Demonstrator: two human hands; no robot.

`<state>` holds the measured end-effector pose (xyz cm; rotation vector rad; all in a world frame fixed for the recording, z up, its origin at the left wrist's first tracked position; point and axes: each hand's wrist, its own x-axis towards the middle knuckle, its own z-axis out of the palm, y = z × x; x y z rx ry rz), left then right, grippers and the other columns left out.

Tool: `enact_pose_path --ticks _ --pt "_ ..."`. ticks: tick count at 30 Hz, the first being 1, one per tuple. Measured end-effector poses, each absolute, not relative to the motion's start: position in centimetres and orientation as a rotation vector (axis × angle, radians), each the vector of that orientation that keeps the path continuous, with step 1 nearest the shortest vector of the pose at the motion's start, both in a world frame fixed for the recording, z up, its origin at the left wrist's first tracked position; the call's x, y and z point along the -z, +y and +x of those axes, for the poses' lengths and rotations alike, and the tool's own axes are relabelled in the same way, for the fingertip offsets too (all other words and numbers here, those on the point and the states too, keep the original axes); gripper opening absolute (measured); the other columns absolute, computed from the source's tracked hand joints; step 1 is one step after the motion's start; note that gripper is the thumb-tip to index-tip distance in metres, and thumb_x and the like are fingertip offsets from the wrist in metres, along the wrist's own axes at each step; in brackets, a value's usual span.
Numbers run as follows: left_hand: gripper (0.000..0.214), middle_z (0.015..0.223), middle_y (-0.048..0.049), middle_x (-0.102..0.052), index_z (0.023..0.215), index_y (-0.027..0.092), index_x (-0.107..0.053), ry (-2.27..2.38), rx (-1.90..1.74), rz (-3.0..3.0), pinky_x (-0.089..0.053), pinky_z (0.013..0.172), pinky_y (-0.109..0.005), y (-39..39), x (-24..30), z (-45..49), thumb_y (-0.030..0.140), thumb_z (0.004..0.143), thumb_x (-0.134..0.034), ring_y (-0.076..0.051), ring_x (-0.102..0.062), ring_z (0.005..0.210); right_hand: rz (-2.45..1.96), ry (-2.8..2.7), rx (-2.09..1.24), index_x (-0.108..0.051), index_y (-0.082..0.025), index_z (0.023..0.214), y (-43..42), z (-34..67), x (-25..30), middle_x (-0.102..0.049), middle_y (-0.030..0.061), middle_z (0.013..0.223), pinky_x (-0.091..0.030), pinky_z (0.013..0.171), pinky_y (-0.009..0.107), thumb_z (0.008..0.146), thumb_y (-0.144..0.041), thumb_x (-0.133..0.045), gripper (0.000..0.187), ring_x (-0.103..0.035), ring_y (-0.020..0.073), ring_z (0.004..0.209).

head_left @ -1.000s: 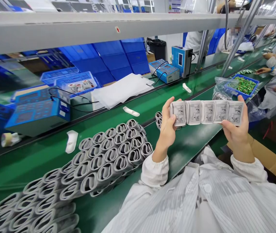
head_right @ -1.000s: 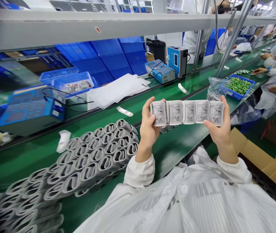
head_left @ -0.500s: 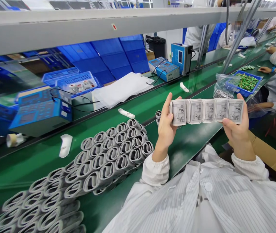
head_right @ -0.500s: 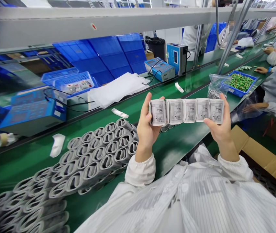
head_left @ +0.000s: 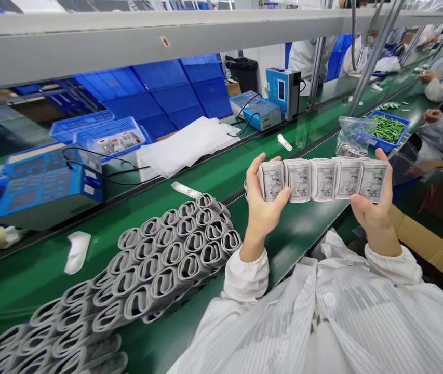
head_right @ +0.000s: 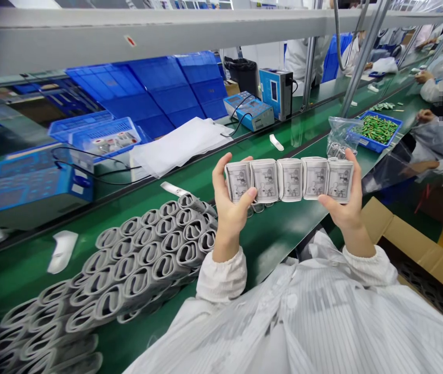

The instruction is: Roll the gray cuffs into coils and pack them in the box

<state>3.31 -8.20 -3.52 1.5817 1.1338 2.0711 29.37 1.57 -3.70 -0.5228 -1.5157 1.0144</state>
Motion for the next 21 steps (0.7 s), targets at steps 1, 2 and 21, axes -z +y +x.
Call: enact_pose_path --ticks 1,2,21 --pt "0.085 0.159 -0.0147 -0.066 0.167 0.037 -0.043 1.140 -2.075 1.571 -0.058 0.125 -0.057 -8.20 3.52 3.30 0.067 0.098 -0.083 -0.036 -0.071 0.146 -0.512 -1.507 -0.984 -0.047 -0.059 0.166 1.54 29.30 3.72 -0.062 0.0000 0.166 -0.061 0.128 0.062 0.078 -0.059 -0.098 0.102 -0.058 0.0373 0.162" --pt "0.085 0.158 -0.0146 -0.067 0.167 0.037 -0.043 1.150 -2.072 1.557 -0.058 0.125 -0.056 -8.19 3.54 3.28 0.067 0.098 -0.083 -0.035 -0.071 0.146 -0.506 -1.491 -0.956 -0.049 -0.057 0.166 1.48 29.20 3.73 -0.065 0.0017 0.162 -0.060 0.128 0.064 0.079 -0.058 -0.098 0.100 -0.061 0.0380 0.158" --pt "0.087 0.156 -0.0153 -0.069 0.166 0.038 -0.042 1.107 -2.076 1.430 -0.060 0.123 -0.058 -8.30 3.68 3.12 0.066 0.096 -0.085 -0.038 -0.072 0.144 -0.482 -1.478 -0.987 -0.050 -0.052 0.166 0.72 28.77 3.55 -0.067 0.0043 0.158 -0.055 0.133 0.065 0.075 -0.062 -0.101 0.105 -0.064 0.0390 0.156"
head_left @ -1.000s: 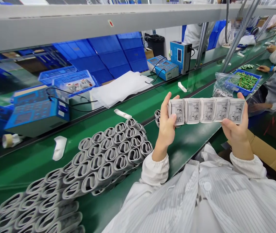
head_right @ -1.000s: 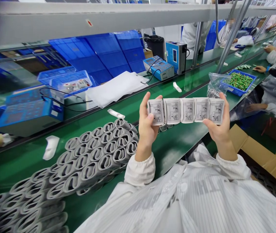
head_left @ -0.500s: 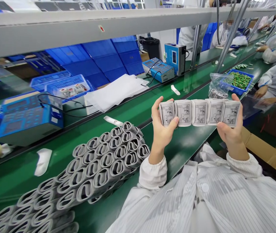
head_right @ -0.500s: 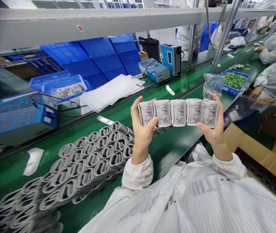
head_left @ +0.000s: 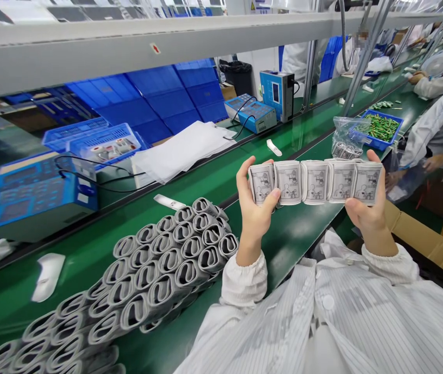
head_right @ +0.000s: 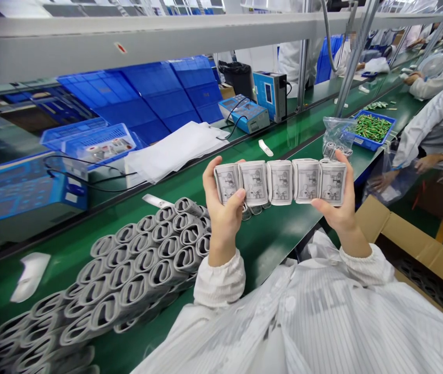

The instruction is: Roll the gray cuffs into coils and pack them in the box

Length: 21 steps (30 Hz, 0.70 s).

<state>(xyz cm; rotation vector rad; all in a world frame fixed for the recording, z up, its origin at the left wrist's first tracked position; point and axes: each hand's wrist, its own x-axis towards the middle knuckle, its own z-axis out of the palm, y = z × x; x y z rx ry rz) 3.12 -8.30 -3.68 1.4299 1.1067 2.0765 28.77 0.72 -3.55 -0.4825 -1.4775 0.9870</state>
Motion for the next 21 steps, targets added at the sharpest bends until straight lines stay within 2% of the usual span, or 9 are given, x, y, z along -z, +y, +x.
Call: enact_pose_path --ticks 6,16,21 --pt "0.089 0.157 -0.0149 -0.068 0.169 0.039 -0.040 1.154 -2.057 1.465 -0.060 0.122 -0.060 -8.32 3.69 2.98 0.069 0.097 -0.082 -0.039 -0.072 0.144 -0.481 -1.503 -0.967 -0.048 -0.053 0.168 0.96 28.95 3.80 -0.068 0.0044 0.159 -0.059 0.130 0.064 0.076 -0.065 -0.100 0.107 -0.063 0.0391 0.157" --pt "0.091 0.157 -0.0154 -0.067 0.170 0.040 -0.039 1.144 -2.040 1.463 -0.058 0.124 -0.058 -8.38 3.65 2.90 0.073 0.097 -0.081 -0.038 -0.072 0.143 -0.496 -1.505 -0.958 -0.046 -0.051 0.170 0.70 29.09 3.77 -0.066 0.0044 0.161 -0.057 0.132 0.064 0.076 -0.067 -0.099 0.109 -0.062 0.0389 0.158" --pt "0.082 0.152 -0.0134 -0.070 0.154 0.032 -0.059 1.192 -2.012 1.435 -0.060 0.118 -0.051 -8.09 3.89 2.28 0.069 0.088 -0.090 -0.035 -0.073 0.138 -0.474 -1.510 -0.907 -0.050 -0.051 0.167 0.48 29.33 3.45 -0.068 0.0035 0.158 -0.052 0.136 0.063 0.076 -0.060 -0.100 0.104 -0.064 0.0385 0.155"
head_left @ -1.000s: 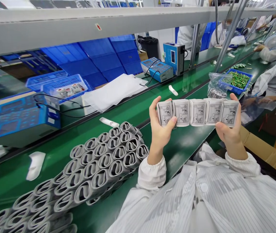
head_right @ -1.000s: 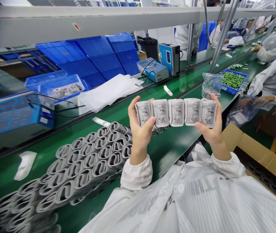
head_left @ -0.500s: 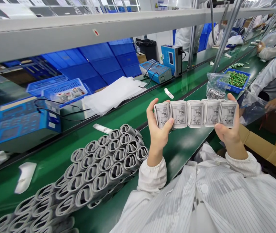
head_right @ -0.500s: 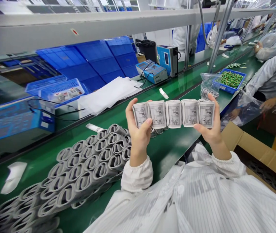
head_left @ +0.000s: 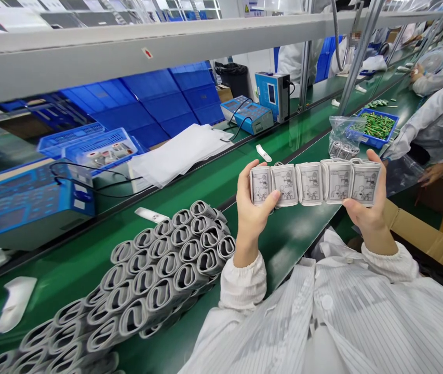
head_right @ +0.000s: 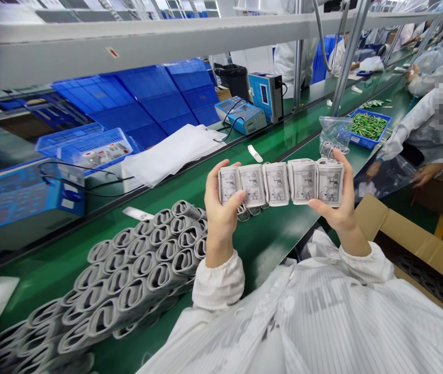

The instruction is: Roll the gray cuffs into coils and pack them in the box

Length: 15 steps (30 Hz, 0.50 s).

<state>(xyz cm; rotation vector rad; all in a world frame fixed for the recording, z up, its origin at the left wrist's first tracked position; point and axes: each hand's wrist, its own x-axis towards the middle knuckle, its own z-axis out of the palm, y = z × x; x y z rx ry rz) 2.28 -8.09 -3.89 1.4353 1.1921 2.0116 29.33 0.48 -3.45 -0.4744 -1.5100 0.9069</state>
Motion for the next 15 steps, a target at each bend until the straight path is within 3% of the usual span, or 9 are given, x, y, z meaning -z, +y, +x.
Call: enact_pose_path --ticks 6,10,15 --pt "0.070 0.137 -0.0076 -0.072 0.132 0.027 -0.063 1.359 -2.123 1.274 -0.061 0.108 -0.039 -7.7 3.6 3.0 0.062 0.083 -0.097 -0.025 -0.076 0.120 -0.400 -1.620 -0.870 -0.050 -0.050 0.165 -0.4 29.2 2.8 -0.073 0.0053 0.152 -0.056 0.130 0.062 0.074 -0.047 -0.105 0.106 -0.069 0.0380 0.149" --pt "0.073 0.138 -0.0066 -0.071 0.135 0.028 -0.063 1.314 -2.121 1.305 -0.061 0.106 -0.035 -8.1 3.3 3.1 0.059 0.081 -0.100 -0.023 -0.075 0.118 -0.420 -1.588 -0.897 -0.051 -0.048 0.167 0.0 29.0 3.4 -0.071 0.0042 0.152 -0.056 0.131 0.056 0.080 -0.048 -0.101 0.101 -0.069 0.0346 0.147" --pt "0.071 0.147 -0.0087 -0.070 0.139 0.030 -0.061 1.179 -2.131 1.225 -0.061 0.109 -0.035 -8.1 3.7 2.4 0.059 0.086 -0.098 -0.024 -0.075 0.124 -0.392 -1.464 -1.185 -0.050 -0.050 0.166 0.3 28.2 4.3 -0.068 0.0048 0.154 -0.063 0.123 0.056 0.081 -0.056 -0.099 0.098 -0.069 0.0343 0.147"
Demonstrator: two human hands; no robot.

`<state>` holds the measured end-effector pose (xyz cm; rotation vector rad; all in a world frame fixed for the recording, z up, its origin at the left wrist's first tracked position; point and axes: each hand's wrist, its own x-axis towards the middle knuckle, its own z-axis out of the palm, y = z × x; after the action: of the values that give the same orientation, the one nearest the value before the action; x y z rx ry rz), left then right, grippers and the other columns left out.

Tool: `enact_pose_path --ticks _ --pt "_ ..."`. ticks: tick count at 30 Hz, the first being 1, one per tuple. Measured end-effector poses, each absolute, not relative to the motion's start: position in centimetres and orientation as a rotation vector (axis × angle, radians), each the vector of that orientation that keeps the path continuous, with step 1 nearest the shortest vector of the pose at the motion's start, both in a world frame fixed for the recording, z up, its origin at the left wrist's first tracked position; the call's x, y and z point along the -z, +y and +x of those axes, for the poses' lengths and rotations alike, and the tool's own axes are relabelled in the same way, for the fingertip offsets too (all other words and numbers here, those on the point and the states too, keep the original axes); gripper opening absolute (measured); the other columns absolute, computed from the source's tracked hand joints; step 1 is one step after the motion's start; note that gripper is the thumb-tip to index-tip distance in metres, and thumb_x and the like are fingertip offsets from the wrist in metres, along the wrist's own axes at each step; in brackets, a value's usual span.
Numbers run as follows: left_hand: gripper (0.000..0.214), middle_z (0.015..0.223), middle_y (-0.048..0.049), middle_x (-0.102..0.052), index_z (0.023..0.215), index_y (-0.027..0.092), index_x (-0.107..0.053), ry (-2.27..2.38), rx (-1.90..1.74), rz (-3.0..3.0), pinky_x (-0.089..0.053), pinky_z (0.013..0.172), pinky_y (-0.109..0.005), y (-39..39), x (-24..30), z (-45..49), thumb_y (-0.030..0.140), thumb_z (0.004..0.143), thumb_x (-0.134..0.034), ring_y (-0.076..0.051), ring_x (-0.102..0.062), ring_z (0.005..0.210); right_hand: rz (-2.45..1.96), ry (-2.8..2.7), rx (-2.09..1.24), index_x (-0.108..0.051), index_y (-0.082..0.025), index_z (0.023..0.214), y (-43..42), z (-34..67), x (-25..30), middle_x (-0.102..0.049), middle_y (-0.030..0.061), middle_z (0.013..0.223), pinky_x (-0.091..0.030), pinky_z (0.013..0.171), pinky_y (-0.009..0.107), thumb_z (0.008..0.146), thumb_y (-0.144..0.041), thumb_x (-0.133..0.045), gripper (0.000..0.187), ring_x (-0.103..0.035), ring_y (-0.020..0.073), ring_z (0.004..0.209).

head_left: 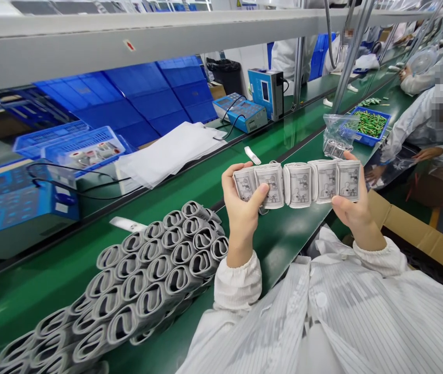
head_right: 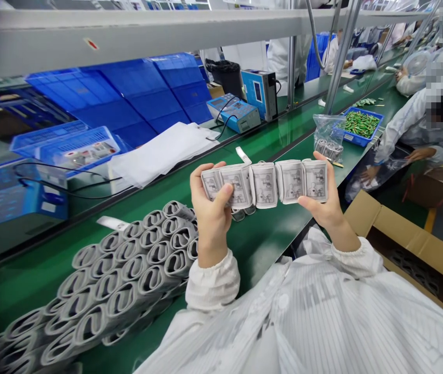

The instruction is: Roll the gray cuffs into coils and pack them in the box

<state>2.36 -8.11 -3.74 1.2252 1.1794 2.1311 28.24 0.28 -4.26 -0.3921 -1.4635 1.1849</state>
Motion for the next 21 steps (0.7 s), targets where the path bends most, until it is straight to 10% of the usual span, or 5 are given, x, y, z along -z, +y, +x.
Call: enact_pose_path --ticks 21 --pt "0.066 0.142 -0.0077 -0.074 0.136 0.031 -0.060 1.039 -2.091 1.152 -0.065 0.110 -0.039 -7.75 3.81 2.06 0.063 0.089 -0.094 -0.024 -0.079 0.123 -0.377 -1.384 -1.409 -0.047 -0.050 0.167 -0.42 27.69 4.16 -0.067 0.0048 0.159 -0.066 0.120 0.060 0.084 -0.052 -0.098 0.098 -0.062 0.0345 0.156"
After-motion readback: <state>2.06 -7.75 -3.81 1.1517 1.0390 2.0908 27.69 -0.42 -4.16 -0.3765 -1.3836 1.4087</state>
